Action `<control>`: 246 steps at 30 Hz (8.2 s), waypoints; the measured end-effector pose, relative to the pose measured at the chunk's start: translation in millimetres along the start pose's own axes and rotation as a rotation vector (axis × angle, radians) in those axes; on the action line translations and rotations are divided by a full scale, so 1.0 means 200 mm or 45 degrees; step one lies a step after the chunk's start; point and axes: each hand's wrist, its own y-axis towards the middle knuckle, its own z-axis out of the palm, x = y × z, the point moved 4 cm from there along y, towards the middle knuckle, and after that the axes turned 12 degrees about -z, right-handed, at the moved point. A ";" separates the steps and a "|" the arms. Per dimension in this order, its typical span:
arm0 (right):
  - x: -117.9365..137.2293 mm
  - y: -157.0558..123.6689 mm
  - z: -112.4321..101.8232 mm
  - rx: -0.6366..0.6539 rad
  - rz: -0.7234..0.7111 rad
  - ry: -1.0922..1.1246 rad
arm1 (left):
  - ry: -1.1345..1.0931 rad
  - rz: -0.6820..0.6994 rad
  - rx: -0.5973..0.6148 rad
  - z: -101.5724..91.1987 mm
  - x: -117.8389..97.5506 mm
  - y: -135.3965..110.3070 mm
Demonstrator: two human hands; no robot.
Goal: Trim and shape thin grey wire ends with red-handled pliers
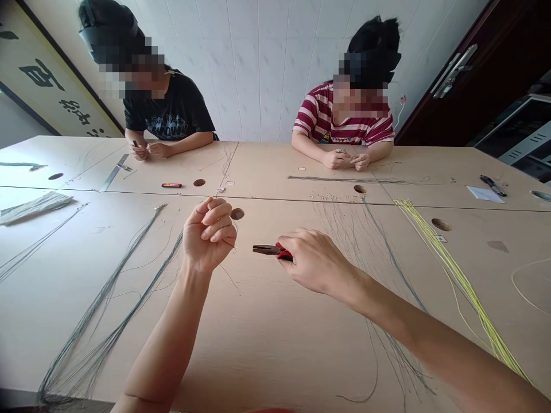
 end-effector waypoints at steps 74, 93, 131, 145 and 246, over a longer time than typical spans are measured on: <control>-0.11 0.15 0.05 -0.701 -0.315 -0.634 | -0.323 -0.039 -0.062 -0.21 0.08 0.23; -0.07 0.10 0.02 -0.719 -0.370 -0.699 | 0.646 -0.096 -0.001 -0.20 0.12 0.03; -0.13 0.06 0.06 -0.786 -0.043 0.267 | 0.888 -0.060 -0.118 -0.18 0.13 0.03; -0.01 0.09 0.14 -0.892 0.084 0.956 | 0.985 0.108 -0.131 -0.14 0.17 0.01; 0.01 0.05 0.08 -0.878 -0.021 0.666 | 1.094 0.146 -0.102 -0.09 0.15 -0.03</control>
